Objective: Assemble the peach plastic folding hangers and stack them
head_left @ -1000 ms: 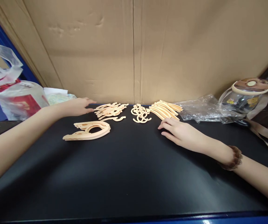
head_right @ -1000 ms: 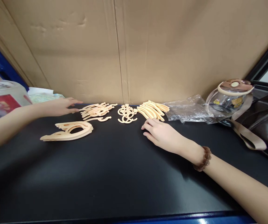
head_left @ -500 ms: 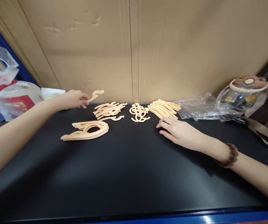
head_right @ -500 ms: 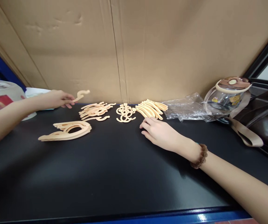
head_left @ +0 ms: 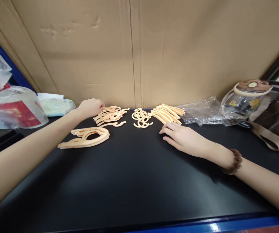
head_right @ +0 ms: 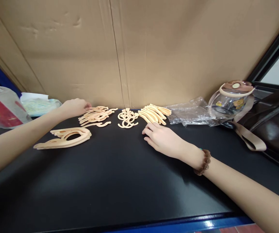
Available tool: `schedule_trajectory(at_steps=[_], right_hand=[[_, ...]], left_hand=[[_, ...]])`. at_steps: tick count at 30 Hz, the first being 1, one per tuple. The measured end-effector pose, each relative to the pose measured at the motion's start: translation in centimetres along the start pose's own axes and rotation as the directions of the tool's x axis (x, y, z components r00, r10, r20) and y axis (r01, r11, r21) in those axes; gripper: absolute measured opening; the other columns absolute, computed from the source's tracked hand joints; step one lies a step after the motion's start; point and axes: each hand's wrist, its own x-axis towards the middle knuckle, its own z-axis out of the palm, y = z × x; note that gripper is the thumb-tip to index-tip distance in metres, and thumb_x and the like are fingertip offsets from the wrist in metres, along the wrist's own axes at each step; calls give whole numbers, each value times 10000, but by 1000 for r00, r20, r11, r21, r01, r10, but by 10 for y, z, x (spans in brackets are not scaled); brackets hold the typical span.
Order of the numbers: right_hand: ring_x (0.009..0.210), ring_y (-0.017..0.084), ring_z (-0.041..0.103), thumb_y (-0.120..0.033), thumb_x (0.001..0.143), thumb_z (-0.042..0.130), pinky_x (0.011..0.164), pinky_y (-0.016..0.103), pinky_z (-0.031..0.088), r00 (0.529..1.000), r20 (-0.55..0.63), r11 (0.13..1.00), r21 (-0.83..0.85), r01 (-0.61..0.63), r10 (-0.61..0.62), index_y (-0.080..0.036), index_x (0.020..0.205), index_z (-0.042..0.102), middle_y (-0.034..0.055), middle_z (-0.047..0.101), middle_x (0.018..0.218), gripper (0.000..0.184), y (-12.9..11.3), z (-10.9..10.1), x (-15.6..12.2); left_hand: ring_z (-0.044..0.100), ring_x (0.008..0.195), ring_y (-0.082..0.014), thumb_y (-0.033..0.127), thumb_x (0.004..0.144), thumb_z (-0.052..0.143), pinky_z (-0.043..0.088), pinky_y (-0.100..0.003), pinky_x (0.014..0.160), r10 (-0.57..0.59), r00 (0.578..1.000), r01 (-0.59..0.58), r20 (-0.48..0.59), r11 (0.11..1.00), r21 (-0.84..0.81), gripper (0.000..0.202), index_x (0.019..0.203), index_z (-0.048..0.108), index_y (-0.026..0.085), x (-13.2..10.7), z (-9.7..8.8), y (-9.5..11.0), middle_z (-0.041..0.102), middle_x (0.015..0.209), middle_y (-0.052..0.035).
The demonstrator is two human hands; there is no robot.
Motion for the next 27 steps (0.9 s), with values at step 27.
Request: schedule_trajectory(at_steps=[27], right_hand=[[966, 236, 594, -240, 960, 382, 846, 404, 509, 1000, -19, 1000, 6, 19, -18, -160, 1068, 592, 109, 582, 1052, 249, 2, 4, -1]], left_hand=[[594, 1007, -235, 343, 906, 556, 521, -417, 840, -103, 985, 142, 139, 940, -311, 332, 1172, 563, 145, -1, -4, -17, 581, 1177, -77]])
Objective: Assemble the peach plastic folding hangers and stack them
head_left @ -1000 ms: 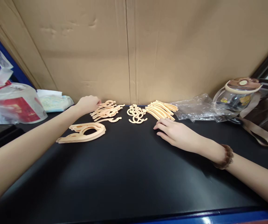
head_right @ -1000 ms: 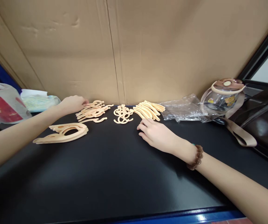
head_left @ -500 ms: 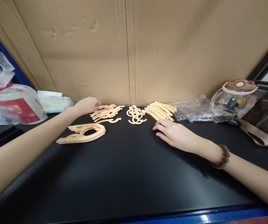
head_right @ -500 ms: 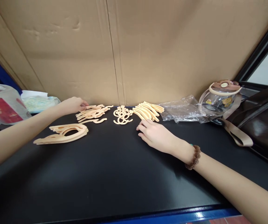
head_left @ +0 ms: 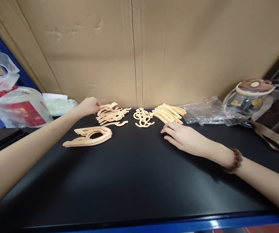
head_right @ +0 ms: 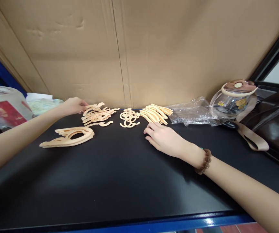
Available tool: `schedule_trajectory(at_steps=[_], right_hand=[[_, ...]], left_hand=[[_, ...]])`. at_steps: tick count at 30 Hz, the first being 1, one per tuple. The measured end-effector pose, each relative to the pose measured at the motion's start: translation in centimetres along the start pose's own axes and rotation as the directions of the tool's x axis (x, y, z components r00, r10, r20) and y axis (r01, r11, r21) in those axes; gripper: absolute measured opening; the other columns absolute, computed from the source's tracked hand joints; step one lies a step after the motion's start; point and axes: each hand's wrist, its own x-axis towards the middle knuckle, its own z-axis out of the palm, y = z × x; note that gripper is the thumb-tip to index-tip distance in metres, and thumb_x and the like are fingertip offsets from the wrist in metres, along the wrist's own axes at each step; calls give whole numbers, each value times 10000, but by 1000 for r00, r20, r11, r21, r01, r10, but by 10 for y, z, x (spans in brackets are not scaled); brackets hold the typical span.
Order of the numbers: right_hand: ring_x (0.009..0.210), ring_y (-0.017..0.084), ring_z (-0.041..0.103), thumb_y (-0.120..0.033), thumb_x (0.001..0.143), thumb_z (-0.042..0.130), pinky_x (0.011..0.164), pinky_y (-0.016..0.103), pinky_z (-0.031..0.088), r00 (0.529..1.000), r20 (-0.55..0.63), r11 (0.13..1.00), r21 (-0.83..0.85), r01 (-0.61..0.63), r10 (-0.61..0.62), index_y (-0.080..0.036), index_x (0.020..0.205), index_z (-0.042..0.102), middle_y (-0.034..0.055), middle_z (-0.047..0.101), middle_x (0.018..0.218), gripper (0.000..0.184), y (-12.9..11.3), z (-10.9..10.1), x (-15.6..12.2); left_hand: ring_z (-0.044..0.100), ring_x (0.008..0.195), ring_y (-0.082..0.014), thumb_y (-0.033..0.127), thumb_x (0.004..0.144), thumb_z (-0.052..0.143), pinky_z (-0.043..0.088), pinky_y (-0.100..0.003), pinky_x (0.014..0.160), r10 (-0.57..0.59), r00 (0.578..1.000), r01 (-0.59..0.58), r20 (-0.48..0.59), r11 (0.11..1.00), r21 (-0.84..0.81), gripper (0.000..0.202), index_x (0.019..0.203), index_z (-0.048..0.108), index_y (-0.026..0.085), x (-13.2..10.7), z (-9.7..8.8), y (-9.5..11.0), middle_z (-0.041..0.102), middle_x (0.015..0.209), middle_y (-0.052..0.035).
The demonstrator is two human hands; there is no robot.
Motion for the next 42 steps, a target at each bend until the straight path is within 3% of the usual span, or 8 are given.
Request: schedule_trajectory(at_steps=[6, 17, 26, 29, 32, 37, 42], right_hand=[[955, 236, 600, -229, 954, 396, 828, 401, 514, 1000, 2, 1000, 5, -13, 13, -158, 1062, 592, 107, 583, 1044, 235, -2, -2, 0], [952, 233, 599, -212, 951, 407, 833, 393, 509, 1000, -11, 1000, -9, -14, 14, -152, 1060, 596, 106, 587, 1031, 225, -3, -3, 1], [952, 235, 597, -213, 950, 409, 827, 394, 505, 1000, -25, 1000, -14, -7, 7, -160, 1054, 594, 106, 590, 1031, 218, -3, -3, 0], [962, 238, 594, -215, 954, 401, 831, 399, 506, 1000, -21, 1000, -8, -7, 7, -157, 1057, 590, 109, 590, 1039, 224, -3, -3, 0], [961, 235, 591, -217, 958, 393, 835, 398, 505, 1000, -14, 1000, -15, -9, 9, -155, 1065, 587, 108, 588, 1044, 230, -3, -3, 0], [962, 239, 591, -211, 954, 399, 839, 407, 509, 1000, -15, 1000, -14, -4, 3, -145, 1061, 591, 112, 589, 1039, 229, -3, -1, 1], [972, 238, 594, -213, 955, 397, 854, 400, 507, 1000, -11, 1000, -23, -2, 1, -154, 1059, 591, 108, 589, 1036, 227, -3, -2, 1]], left_hand=[[597, 1000, -225, 339, 909, 552, 522, -414, 837, -9, 999, 12, 43, 997, -80, 326, 1173, 561, 147, -5, 1, 1, 582, 1174, -81], [592, 1011, -226, 335, 909, 553, 519, -419, 844, 9, 993, -29, -121, 985, -170, 330, 1183, 555, 152, 16, 7, 5, 576, 1188, -85], [593, 1006, -221, 338, 915, 544, 519, -420, 847, 172, 982, -186, -79, 951, -245, 316, 1172, 563, 154, 17, 15, 33, 576, 1186, -86], [617, 980, -197, 330, 905, 535, 503, -350, 855, 232, 970, -243, -73, 932, -268, 261, 1090, 607, 161, 13, 14, 33, 658, 1102, -58], [643, 950, -195, 325, 832, 542, 481, -263, 822, 238, 965, -258, -108, 933, -251, 240, 993, 648, 182, 12, 12, 29, 725, 1007, -30], [649, 921, -236, 377, 751, 537, 470, -282, 781, 235, 951, -271, -201, 946, -176, 283, 925, 662, 192, 8, 13, 25, 727, 969, -56], [639, 931, -244, 382, 787, 531, 467, -278, 762, 236, 944, -268, -229, 956, -122, 244, 901, 667, 215, 1, 15, 28, 717, 943, -40]])
